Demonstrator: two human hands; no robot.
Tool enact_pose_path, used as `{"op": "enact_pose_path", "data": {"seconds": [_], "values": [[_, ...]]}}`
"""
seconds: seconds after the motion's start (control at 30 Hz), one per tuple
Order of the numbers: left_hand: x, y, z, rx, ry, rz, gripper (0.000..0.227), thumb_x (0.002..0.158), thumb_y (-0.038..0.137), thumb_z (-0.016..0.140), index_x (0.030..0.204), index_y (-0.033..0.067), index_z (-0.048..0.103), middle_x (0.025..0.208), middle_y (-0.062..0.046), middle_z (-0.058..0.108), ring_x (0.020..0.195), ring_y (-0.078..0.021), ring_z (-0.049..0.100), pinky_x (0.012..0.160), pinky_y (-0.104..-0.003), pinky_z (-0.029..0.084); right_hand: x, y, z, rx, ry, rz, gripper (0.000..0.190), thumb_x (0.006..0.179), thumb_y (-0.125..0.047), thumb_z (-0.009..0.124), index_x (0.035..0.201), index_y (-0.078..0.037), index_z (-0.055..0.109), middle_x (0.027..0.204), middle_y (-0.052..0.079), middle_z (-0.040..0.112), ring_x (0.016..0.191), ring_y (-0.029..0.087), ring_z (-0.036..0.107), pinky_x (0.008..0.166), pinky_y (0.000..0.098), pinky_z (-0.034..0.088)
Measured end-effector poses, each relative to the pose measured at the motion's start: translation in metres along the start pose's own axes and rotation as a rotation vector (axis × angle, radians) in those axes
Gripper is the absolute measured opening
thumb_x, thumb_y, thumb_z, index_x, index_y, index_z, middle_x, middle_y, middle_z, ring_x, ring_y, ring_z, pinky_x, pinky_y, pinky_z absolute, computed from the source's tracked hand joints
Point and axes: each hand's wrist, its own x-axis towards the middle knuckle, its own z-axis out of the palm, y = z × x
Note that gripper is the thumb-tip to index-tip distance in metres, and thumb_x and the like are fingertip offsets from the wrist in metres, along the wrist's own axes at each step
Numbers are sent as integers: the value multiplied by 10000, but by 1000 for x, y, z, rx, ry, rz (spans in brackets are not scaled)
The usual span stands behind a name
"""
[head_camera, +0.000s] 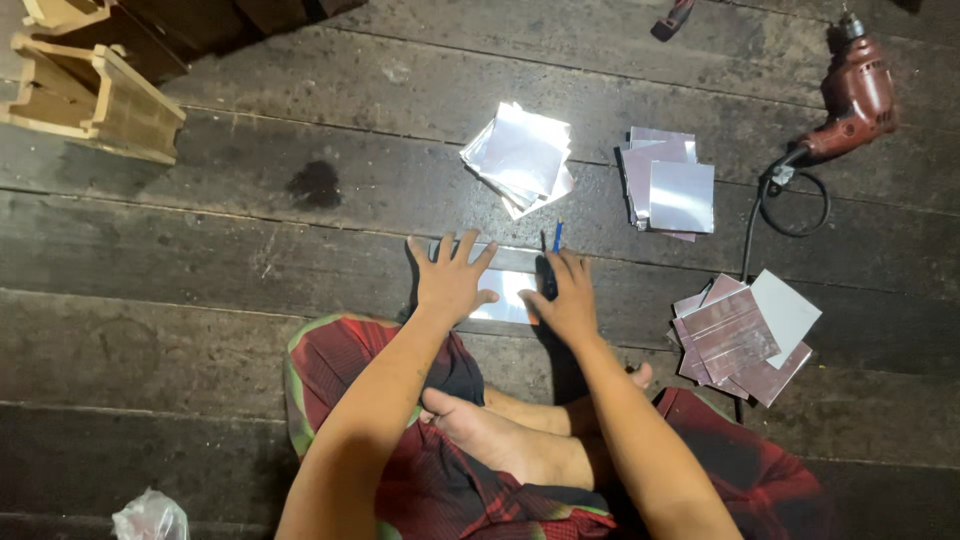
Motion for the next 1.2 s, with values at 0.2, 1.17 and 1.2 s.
{"op": "enact_pose_path", "data": {"seconds": [0.2, 1.17, 1.2], "values": [[5, -3, 2, -28, -16, -5, 768, 898, 599, 670, 1575, 339, 416, 1635, -71, 333, 1495, -380, 298, 1059, -895, 129, 1, 3, 6, 16, 13, 31, 966, 730, -484, 867, 1505, -45, 493, 1399, 291, 529, 1384, 498, 453, 1182, 643, 290], [63, -28, 8, -310, 69, -189, 194, 858, 330, 804, 1023, 230, 782, 1001, -34, 710, 995, -268, 627, 916, -614, 281, -18, -39, -35, 314, -80, -28, 1024, 472, -275, 1034, 1368, -20, 609, 1263, 243, 642, 1258, 462, 591, 1090, 555, 456], [67, -31, 7, -297, 69, -195, 211, 846, 356, 820, 1014, 235, 780, 1001, -32, 713, 988, -273, 632, 884, -599, 295, -14, -58, -40, 389, -161, -5, 1147, 380, -284, 1056, 1387, -1, 585, 1280, 267, 639, 1266, 479, 579, 1095, 577, 450]]}}
